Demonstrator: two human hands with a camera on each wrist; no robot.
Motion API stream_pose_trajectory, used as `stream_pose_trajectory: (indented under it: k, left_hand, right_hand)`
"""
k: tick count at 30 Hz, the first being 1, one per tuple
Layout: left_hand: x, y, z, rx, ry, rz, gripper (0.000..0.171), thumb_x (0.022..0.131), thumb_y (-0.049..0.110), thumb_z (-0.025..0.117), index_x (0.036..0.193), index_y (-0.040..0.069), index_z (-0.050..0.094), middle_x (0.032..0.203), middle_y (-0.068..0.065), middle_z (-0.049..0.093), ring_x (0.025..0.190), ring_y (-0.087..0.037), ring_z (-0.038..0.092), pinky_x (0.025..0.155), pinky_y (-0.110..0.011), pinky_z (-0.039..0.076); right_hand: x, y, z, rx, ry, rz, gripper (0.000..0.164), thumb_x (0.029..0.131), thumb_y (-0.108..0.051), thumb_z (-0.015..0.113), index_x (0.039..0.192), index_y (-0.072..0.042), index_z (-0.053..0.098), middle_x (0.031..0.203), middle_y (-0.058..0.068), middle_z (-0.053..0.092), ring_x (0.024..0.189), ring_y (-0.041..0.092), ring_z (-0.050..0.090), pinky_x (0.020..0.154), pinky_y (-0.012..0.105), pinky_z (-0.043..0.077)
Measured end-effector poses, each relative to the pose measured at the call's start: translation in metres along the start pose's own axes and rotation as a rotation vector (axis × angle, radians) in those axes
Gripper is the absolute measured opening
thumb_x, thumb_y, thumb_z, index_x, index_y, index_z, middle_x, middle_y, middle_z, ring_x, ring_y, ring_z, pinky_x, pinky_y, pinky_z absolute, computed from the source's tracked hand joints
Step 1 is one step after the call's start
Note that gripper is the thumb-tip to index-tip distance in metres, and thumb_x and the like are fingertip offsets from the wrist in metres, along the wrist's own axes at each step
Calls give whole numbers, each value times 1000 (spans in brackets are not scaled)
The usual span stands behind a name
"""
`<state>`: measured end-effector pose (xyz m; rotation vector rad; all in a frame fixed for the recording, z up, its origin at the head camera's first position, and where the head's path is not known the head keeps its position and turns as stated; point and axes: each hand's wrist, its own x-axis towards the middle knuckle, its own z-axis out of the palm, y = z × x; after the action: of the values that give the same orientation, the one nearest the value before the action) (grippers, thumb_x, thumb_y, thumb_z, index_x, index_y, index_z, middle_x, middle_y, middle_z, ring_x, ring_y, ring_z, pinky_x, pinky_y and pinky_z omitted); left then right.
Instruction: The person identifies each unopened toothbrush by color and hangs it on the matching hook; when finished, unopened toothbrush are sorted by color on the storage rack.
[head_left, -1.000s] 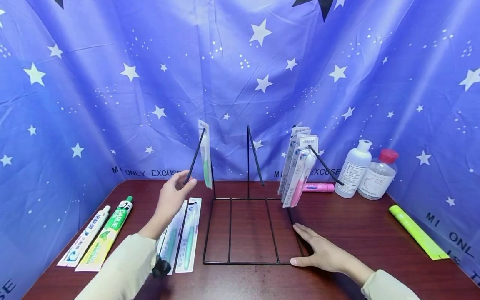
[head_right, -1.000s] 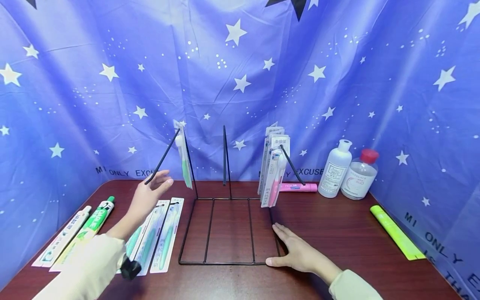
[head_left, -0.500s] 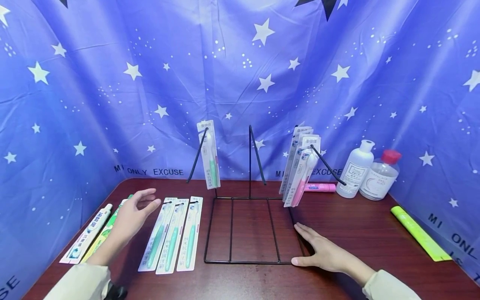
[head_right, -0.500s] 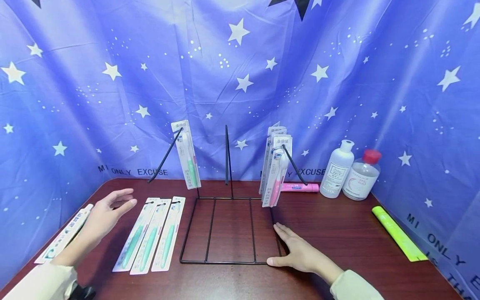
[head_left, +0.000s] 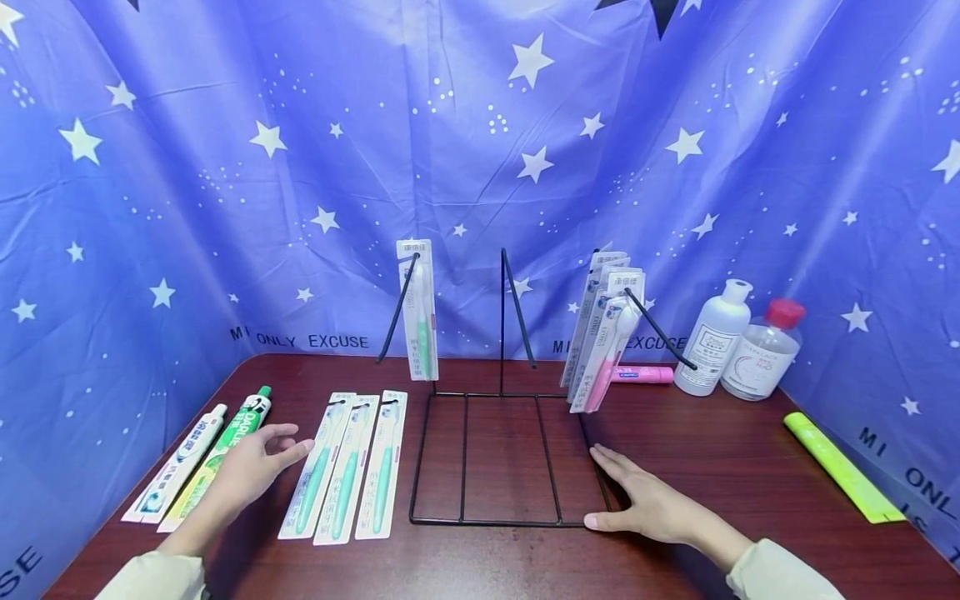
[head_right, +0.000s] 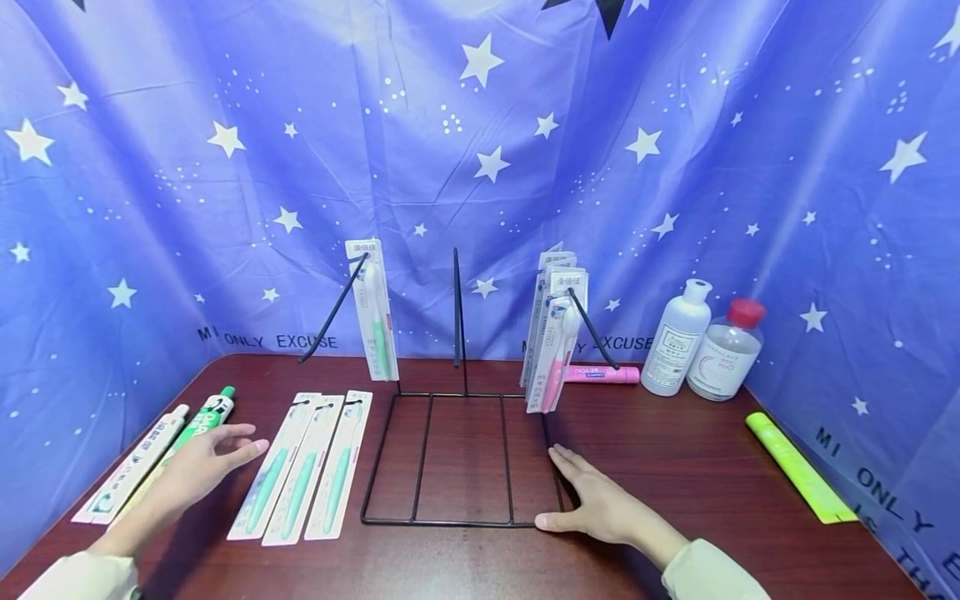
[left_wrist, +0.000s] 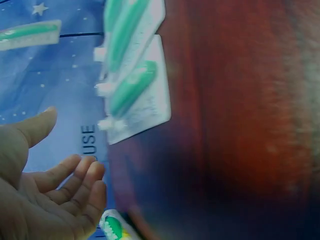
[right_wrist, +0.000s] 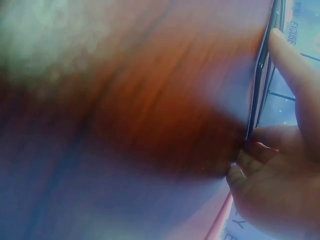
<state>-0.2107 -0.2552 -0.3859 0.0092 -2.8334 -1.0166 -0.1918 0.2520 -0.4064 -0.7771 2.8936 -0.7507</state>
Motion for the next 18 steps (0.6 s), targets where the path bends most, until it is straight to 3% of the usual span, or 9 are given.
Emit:
stream_pose_trajectory:
  k: [7,14,18]
  left_hand:
    - [3,-8,12,80,-86,-73,66,80,45,64,113,-12,54,90,-12,62,78,-22,54,65,-36,45]
    - [10,-5,16,183,-92,-88,68,74,50,67,104,-10,59,84,-10,61,75,-22,53,67,-40,46]
    - [14,-2,17,203,-85,-132,69,71,54,69,100,-8,61,81,-10,60,72,-22,52,65,-39,45]
  right_hand:
    - [-1,1,1,4,0,3,92,75,-52,65,138,5,30,141,22,31,127,36,30,95,55,30]
    - [-1,1,0,21,-6,8,92,76,-51,66,139,4,30,141,22,30,127,37,29,95,56,30]
    - [0,0,-1,17,-8,1,91,76,-50,66,139,5,29,141,22,30,127,38,29,94,57,30]
